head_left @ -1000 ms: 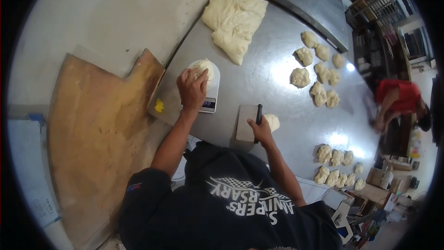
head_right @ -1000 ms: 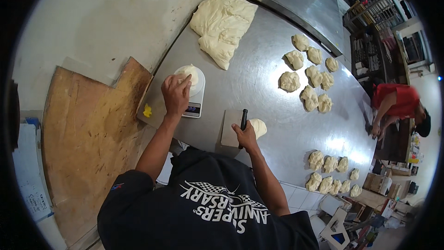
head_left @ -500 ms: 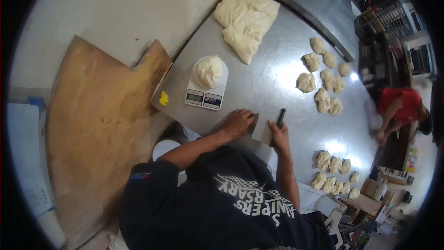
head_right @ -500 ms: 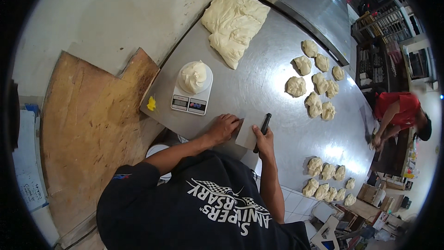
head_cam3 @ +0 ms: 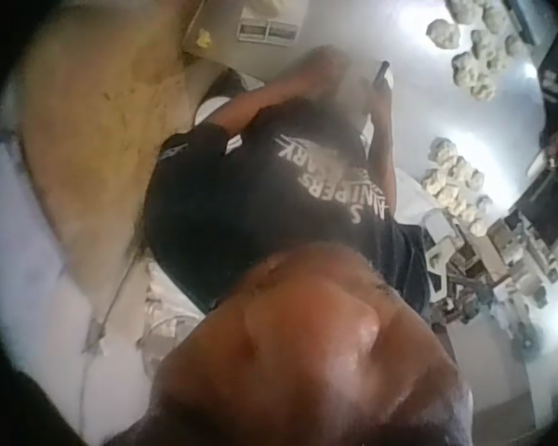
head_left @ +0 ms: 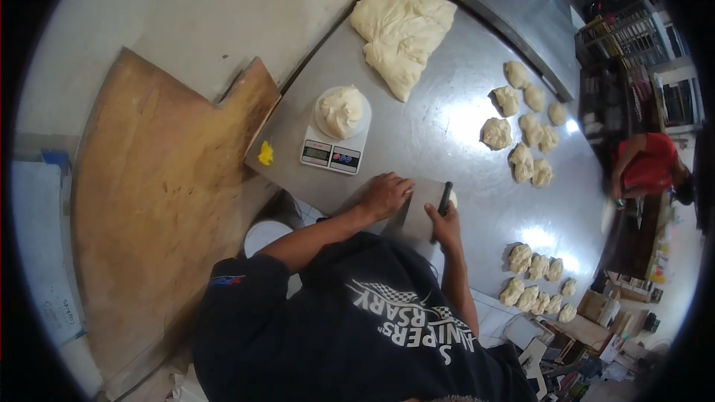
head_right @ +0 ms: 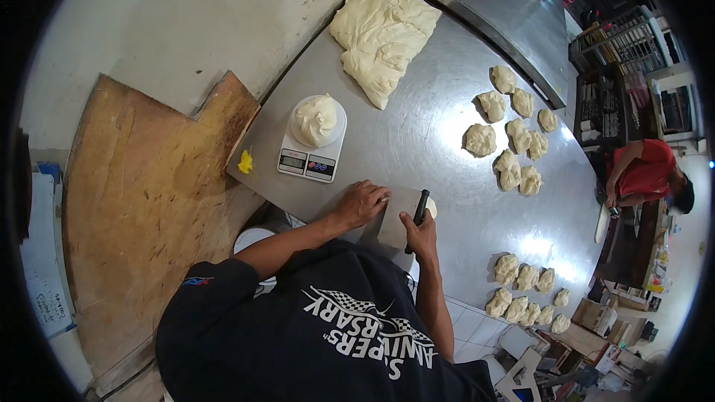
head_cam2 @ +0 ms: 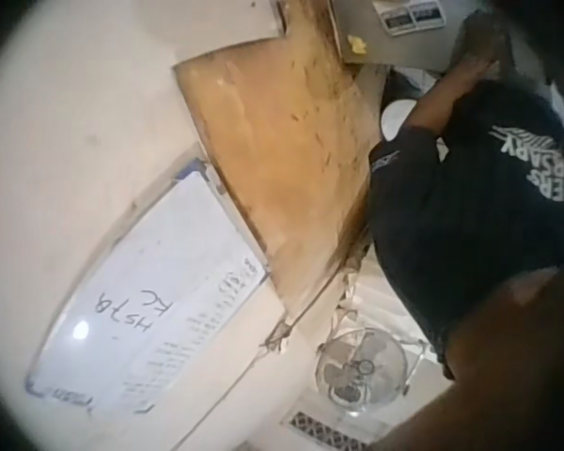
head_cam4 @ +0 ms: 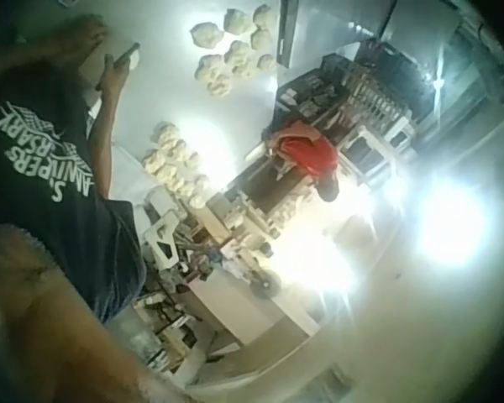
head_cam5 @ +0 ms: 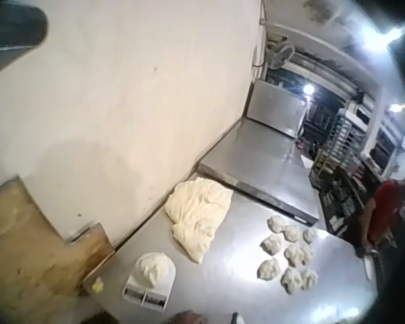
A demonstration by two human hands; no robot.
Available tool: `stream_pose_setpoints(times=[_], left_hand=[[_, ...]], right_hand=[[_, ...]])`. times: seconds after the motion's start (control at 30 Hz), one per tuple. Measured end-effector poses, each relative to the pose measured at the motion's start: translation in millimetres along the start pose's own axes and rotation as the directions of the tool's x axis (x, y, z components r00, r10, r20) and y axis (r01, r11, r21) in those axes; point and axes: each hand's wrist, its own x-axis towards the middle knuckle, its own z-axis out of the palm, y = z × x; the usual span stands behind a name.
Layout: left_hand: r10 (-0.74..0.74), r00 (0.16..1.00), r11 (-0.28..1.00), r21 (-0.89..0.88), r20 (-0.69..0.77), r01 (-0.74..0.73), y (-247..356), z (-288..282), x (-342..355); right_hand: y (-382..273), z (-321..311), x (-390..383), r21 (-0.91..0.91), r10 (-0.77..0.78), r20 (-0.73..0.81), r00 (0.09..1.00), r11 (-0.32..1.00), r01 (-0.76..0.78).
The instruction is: The person portions dough by hand and with a bench scraper, weighing each piece on a scale and placing them into piles on a stainless steel table.
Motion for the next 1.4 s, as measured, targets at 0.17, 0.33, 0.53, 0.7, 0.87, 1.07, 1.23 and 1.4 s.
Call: stream_pose_setpoints(times=[0.17, 0.33, 0.53, 0.7, 0.87, 1.07, 1.23, 1.4], left_hand=[[0.008, 0.999, 0.999, -0.032, 0.032, -0.007, -6.0, -8.8, -3.4], [0.002, 0.999, 0.999, -0.038, 0.040, 0.000, -11.0, -25.3, -9.2], [0.082, 0.973, 0.983, 0.177, -0.216, -0.044, -6.6, -79.5, 0.4], [-0.034, 0.940, 0.843, 0.495, -0.341, 0.210, -48.1, -152.2, 47.9], [0.046, 0.996, 0.965, 0.262, -0.080, -0.024, -108.2, -166.6, 76.5], [-0.136, 0.947, 0.990, -0.063, -0.291, 0.123, -119.1, -163.5, 82.7], [-0.258, 0.811, 0.961, -0.225, -0.525, 0.160, -178.1, -175.5, 89.9], [-0.716, 0.674, 0.256, -0.967, -0.180, 0.014, -127.3, -174.0, 110.9]], right_hand=[[-9.6, 2.7, -1.1, -0.036, -0.021, 0.018, 1.000, 0.999, 0.022], [-10.8, 9.3, 0.4, -0.088, 0.022, 0.061, 0.998, 0.996, -0.017], [-48.9, 12.0, -15.2, -0.082, 0.080, 0.092, 0.993, 0.994, -0.072], [-39.7, 7.6, -16.2, -0.063, 0.047, 0.045, 0.998, 0.997, -0.044], [-35.9, 1.7, -14.1, -0.053, 0.025, 0.017, 1.000, 0.998, -0.024], [-8.9, 2.1, -13.5, 0.017, -0.021, -0.085, 0.996, 1.000, 0.022], [6.8, 6.2, -18.9, 0.077, 0.017, -0.130, 0.991, 0.997, -0.007], [16.0, -9.4, -42.2, 0.171, 0.088, -0.206, 0.975, 0.984, -0.052]])
